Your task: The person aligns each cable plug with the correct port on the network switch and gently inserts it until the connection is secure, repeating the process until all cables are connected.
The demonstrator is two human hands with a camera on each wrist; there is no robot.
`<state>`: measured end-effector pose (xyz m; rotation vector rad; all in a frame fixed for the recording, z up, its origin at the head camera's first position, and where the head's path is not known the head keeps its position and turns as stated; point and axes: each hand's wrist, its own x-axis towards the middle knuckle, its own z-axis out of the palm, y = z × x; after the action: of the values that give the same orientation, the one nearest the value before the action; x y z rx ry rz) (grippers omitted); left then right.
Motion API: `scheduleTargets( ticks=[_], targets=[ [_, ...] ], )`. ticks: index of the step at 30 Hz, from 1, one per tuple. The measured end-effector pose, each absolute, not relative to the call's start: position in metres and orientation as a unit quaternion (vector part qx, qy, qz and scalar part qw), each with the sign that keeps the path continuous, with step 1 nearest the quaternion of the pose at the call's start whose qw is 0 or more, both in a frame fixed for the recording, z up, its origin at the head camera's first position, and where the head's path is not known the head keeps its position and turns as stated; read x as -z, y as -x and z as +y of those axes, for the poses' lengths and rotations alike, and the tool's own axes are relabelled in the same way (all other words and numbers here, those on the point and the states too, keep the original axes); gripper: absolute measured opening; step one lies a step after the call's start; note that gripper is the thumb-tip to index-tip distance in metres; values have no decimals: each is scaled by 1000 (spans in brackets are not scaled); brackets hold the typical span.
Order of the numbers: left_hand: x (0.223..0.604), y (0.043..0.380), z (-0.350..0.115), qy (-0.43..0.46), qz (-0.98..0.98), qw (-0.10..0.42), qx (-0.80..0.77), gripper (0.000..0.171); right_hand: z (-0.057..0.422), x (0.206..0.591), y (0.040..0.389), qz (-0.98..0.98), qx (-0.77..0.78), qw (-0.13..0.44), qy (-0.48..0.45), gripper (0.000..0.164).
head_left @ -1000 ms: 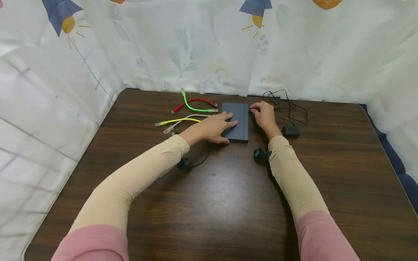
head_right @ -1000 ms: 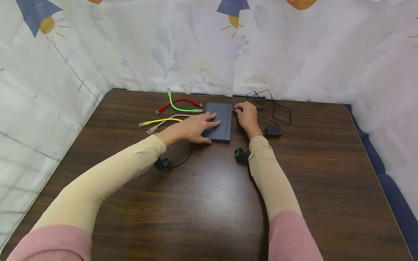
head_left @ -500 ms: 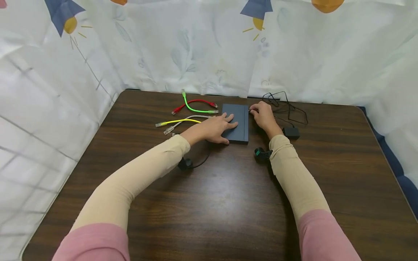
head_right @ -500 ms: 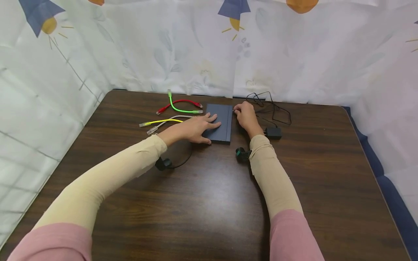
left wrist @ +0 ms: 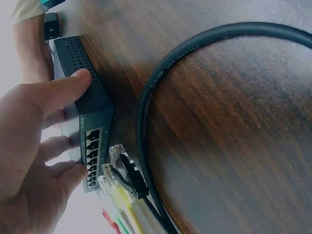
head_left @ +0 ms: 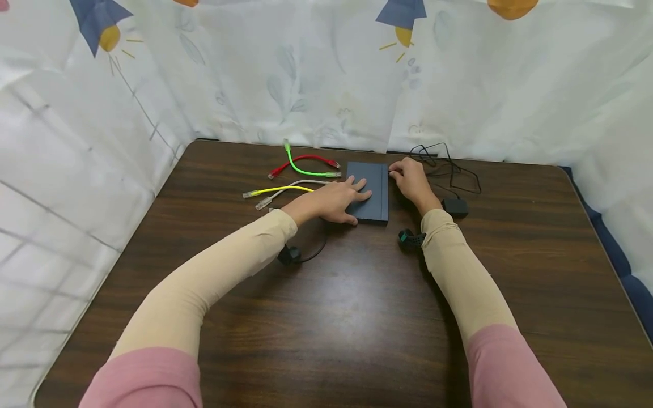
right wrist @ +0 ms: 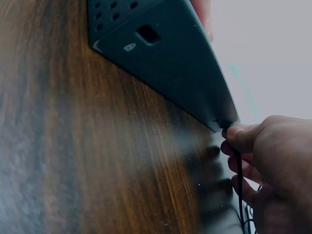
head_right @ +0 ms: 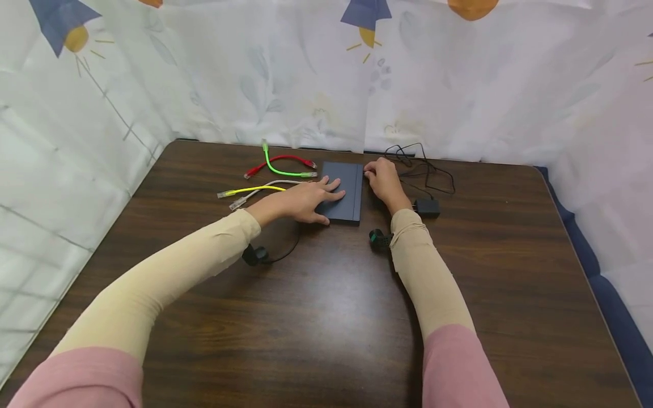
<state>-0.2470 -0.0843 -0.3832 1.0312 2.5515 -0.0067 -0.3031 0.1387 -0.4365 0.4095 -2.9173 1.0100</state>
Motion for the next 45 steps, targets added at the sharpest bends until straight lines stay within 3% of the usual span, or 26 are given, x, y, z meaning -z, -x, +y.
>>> scheduleTargets(
  ticks=[14,45],
  targets=[
    [385,247,-85,-366,911,191,-6,77,143,430,299,-939,-322,-3,-122,23],
    [383,249,-84,-356,911,207,-28,77,141,432,298,-943,-313,20,-117,21]
  ],
)
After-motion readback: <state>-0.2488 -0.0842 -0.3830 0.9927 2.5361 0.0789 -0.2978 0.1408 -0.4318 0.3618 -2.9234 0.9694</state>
